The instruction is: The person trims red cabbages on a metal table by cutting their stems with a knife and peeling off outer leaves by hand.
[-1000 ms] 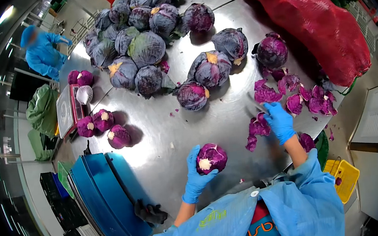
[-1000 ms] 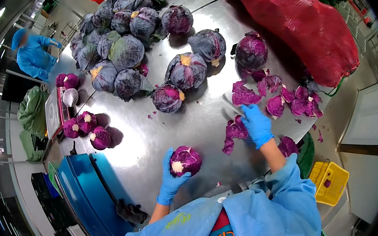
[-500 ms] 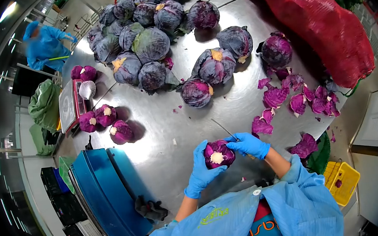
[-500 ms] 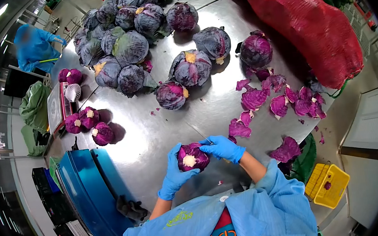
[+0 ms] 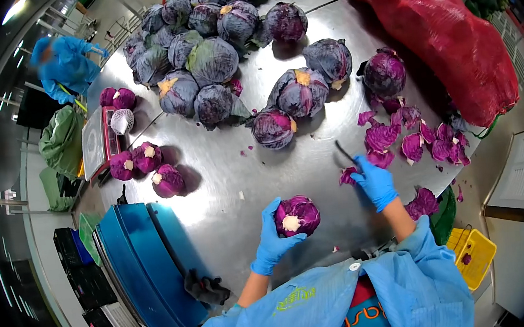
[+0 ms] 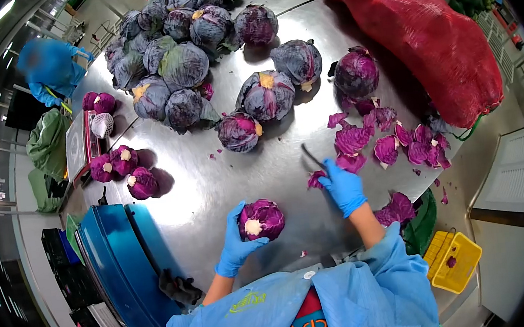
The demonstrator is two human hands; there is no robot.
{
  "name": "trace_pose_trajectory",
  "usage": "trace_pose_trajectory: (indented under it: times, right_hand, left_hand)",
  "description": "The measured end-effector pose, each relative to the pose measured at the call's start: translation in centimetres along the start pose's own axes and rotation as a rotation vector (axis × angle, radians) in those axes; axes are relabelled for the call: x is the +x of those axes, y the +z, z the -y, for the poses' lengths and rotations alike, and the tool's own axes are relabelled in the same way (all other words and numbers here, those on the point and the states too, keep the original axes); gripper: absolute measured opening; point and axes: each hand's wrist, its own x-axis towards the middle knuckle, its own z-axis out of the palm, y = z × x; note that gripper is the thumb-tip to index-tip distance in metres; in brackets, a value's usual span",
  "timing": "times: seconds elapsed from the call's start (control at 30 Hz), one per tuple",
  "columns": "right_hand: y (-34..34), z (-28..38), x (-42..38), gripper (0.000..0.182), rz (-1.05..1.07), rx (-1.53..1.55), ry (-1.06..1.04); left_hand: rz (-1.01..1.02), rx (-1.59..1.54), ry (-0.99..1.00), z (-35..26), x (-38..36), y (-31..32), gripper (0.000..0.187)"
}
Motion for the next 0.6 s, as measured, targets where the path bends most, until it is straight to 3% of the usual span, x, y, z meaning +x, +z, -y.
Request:
trace_pose_trajectory:
  times: [0.03, 0.13, 0.2, 0.3, 0.4, 0.43, 0.53, 0.6]
  right_hand:
    - [-2.3, 1.0, 0.1, 0.043, 0.129, -0.152, 0.169]
    - [-1.8, 1.5, -2.2, 0.051, -0.016, 0.22, -0.056]
    - [-2.5, 5.2, -3.8, 0.056, 0.239, 0.424, -0.016]
    - [-0.2, 7.4, -5.7, 0.06, 0.279, 0.713, 0.011]
    - [-1.7, 7.1, -3.8, 0.061, 0.661, 0.947, 0.365]
    - [-2.1, 7.2, -3.8, 0.058, 0.659, 0.941, 0.351]
    - [-0.6, 6.2, -4.1, 0.041, 0.396, 0.829, 0.147]
    - [0.0, 5.7, -4.1, 0.036, 0.267, 0.55, -0.06]
  left_hand:
    - [-0.017, 0.136, 0.012, -1.4, 0.2, 0.6, 0.104]
    - [0.003, 0.487, 0.171, -3.6, 1.1, 3.1, 0.103]
    - [-0.013, 0.647, 0.187, -4.7, 1.3, 5.1, 0.101]
    - [-0.051, 0.772, 0.201, -5.2, 1.3, 6.9, 0.1]
    - [-0.064, 0.787, 0.175, -5.0, 1.4, 7.7, 0.1]
    - [-0.066, 0.82, 0.172, -4.7, 1.6, 7.9, 0.097]
    - [-0.025, 0.934, 0.09, -5.5, 2.1, 8.7, 0.096]
    - [0.049, 0.936, -0.005, -6.6, 2.6, 8.9, 0.095]
